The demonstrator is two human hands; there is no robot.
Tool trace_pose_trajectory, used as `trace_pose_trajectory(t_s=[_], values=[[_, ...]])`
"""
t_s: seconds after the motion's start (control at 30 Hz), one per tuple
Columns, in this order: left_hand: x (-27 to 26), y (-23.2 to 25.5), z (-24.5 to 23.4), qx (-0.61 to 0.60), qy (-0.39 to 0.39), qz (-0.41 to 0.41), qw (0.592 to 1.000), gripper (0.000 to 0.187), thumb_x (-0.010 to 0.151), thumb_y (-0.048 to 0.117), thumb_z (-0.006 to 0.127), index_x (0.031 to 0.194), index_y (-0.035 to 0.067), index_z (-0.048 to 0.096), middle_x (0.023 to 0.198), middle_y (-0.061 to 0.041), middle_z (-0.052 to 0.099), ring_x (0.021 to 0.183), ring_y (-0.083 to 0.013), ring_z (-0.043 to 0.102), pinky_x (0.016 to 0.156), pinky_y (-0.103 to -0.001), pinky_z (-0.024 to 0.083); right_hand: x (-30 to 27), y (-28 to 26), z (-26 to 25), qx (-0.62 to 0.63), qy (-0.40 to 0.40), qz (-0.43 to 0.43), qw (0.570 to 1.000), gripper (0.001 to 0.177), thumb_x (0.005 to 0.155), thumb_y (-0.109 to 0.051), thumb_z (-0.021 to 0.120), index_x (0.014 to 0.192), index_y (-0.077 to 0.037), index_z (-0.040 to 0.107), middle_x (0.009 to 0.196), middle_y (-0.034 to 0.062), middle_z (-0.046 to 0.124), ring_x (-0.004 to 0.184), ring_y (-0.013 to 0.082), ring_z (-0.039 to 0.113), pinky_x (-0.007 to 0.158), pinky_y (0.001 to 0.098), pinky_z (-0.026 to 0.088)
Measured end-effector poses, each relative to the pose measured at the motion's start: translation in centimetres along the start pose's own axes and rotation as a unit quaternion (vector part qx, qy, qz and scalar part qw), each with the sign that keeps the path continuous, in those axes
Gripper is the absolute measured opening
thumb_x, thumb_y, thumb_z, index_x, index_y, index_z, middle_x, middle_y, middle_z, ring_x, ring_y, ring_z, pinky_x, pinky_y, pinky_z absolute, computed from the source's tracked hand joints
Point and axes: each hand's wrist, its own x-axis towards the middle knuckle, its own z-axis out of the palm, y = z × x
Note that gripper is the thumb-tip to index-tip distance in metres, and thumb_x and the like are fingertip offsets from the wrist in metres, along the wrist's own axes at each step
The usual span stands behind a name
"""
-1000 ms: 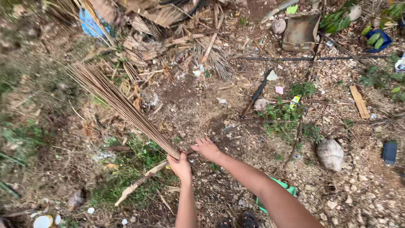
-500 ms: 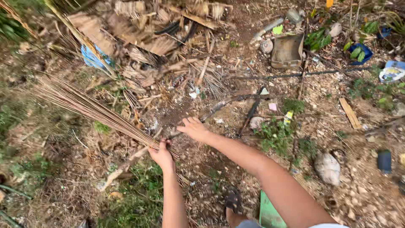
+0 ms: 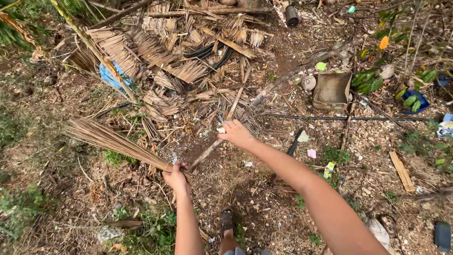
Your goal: The person sweeps organic debris, leaves, and dirt into a green plastic dustpan using a stick broom in an outdoor area.
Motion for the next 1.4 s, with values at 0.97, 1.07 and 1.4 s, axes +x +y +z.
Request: trace_pose_trajectory(t_s=[0.97,1.07,1.4], values=[[24.6,-2.8,13.0,0.127,-0.086,-0.043,0.987,0.034,0.091,-0.008,0.057,0.121,-0.005,0.044,0.093,-0.016,0.063,0.070,-0.0199,0.065,0.061,-0.031,0.058,19.6,17.5,2.9,-0.102,0.112,0.222,0.963,0.057,0.091,-0.014,0.060,0.146,0.001,0.050,0.151,0.0137,0.046,0.146,0.0275,0.038,0.123,0.0474,0.026],[23.2,-6.0,14.3,0.149,-0.127,-0.086,0.977,0.036,0.090,-0.011,0.057,0.124,-0.009,0.043,0.092,-0.018,0.064,0.071,-0.0220,0.065,0.062,-0.032,0.057,12.2,16.2,8.3,-0.073,0.064,0.260,0.961,0.051,0.086,-0.015,0.059,0.136,0.000,0.059,0.142,0.0122,0.052,0.139,0.0275,0.043,0.119,0.0470,0.030],[5.9,-17.6,13.7,0.410,-0.238,-0.182,0.862,0.032,0.094,-0.001,0.065,0.124,-0.010,0.056,0.093,-0.012,0.061,0.071,-0.0206,0.059,0.057,-0.038,0.046,-29.7,8.3,10.4,-0.101,-0.070,0.587,0.800,0.035,0.097,-0.018,0.054,0.128,-0.004,0.060,0.137,0.0106,0.051,0.131,0.0294,0.046,0.111,0.0488,0.036]])
